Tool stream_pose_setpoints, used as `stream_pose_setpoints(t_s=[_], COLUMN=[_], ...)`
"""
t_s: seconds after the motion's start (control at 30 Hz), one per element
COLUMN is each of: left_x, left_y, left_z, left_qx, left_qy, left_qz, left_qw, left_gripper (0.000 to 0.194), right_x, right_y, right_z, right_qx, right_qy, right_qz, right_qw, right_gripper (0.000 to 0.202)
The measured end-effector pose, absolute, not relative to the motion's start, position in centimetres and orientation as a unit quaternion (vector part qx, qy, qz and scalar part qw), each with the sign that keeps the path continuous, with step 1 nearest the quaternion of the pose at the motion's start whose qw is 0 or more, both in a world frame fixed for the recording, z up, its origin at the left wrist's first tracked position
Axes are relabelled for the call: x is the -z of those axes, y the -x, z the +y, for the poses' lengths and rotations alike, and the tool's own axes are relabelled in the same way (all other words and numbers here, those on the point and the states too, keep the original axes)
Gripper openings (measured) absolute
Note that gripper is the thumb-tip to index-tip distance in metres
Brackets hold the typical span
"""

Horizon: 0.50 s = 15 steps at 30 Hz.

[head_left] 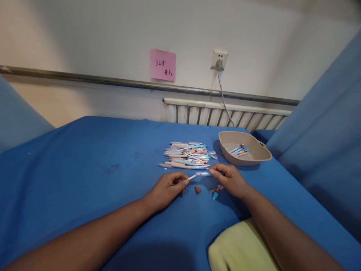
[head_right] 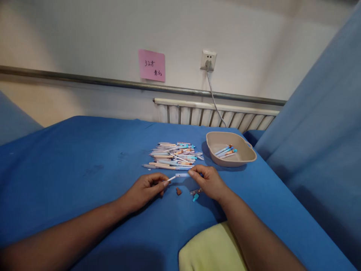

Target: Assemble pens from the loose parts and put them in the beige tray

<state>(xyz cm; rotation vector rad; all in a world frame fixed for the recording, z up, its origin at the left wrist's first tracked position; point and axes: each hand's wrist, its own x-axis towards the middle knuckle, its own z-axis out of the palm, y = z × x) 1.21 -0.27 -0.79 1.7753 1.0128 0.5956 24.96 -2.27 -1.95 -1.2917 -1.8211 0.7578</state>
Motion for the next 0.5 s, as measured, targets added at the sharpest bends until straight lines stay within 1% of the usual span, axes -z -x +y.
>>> stream_pose_setpoints(t_s=[0.37,0.5], left_x=[0.3,0.3], left_y=[-1.1,-1.0], left_z=[-0.4,-0.8], left_qx=[-0.227,-0.201], left_qy=[-0.761,-0.799], left_qz=[0.412,0.397], left_qw=[0.447,0.405], left_gripper=[0.033,0.033], right_x=[1.7,1.3], right_y=[-24.9,-24.1], right_z=[-2.4,-3.0], right_qx=[-0.279,-0.289], right_qy=[0.515,0.495], right_qz=[-0.721,-0.739], right_qw=[0.37,0.354], right_gripper=[0.029,0.03])
